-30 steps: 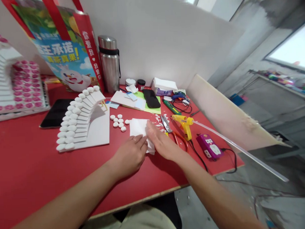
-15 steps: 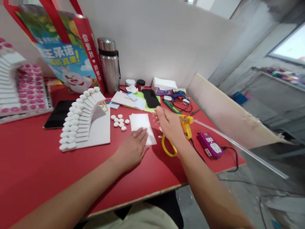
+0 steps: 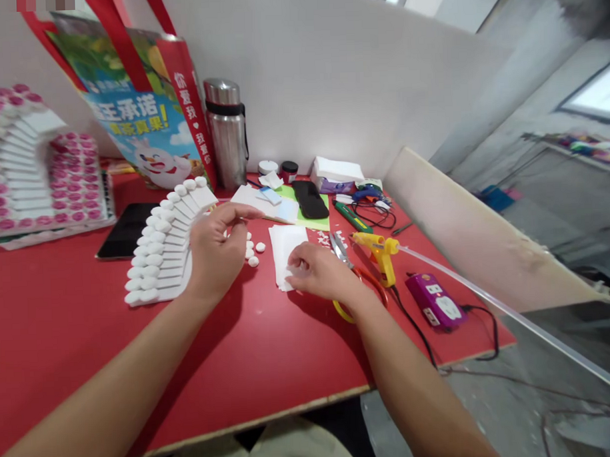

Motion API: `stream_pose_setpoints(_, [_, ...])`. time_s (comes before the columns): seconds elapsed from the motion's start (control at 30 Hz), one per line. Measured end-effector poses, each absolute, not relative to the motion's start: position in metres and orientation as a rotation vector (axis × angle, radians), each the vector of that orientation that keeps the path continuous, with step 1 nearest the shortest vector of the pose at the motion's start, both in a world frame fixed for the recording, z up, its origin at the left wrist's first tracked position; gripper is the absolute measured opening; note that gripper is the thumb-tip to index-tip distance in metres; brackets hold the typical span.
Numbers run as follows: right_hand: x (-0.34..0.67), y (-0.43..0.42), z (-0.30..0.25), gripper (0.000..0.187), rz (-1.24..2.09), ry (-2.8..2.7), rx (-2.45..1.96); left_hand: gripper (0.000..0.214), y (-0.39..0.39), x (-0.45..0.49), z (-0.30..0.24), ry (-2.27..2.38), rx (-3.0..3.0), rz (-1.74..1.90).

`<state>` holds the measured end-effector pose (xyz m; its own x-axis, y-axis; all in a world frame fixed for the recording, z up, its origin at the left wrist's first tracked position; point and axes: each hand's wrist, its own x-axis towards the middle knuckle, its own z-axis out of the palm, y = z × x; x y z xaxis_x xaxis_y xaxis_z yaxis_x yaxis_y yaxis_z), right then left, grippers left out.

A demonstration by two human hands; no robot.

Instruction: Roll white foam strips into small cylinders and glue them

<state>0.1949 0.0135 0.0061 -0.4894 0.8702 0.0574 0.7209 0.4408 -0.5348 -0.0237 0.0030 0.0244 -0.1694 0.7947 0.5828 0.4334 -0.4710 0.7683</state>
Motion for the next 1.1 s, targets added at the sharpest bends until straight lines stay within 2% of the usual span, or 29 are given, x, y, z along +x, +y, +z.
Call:
stream_pose_setpoints(0.13, [0.188,0.013,0.004,0.005,0.601,-2.483,-1.366,0.031,0.006,-0.026,0.007,1.478,1.672,1.778])
stream_pose_setpoints(0.3, [0.193,0.023,-0.008,0.01,0.674,-2.342,-1.32,0.029,-0.003,-0.021,-0.014,1.421,1.638,1.525])
stream_pose_setpoints(0.6, [0.197,0.023,-0.007,0.011,0.669,-2.244,-1.085,0.025,0.0,-0.022,-0.019,1.305,1.839,1.513])
stream_pose_setpoints(0.77, [0.204,0.027,-0.002,0.024,0.712,-2.101,-1.138,0.02,0.006,-0.031,-0.023,1.299,1.834,1.439])
stream_pose_setpoints(0.9, [0.206,0.023,0.007,0.009,0.902,-2.224,-1.163,0.02,0.007,-0.035,-0.027,1.267,1.88,1.377])
stream_pose_setpoints(1.03, [0.196,0.014,0.012,0.027,0.954,-2.429,-1.148,0.018,0.005,-0.035,-0.025,1.25,2.157,1.345])
stream_pose_setpoints(1.1, [0.19,0.012,0.011,0.028,0.9,-2.482,-1.189,0.018,0.005,-0.035,-0.025,1.234,2.225,1.325])
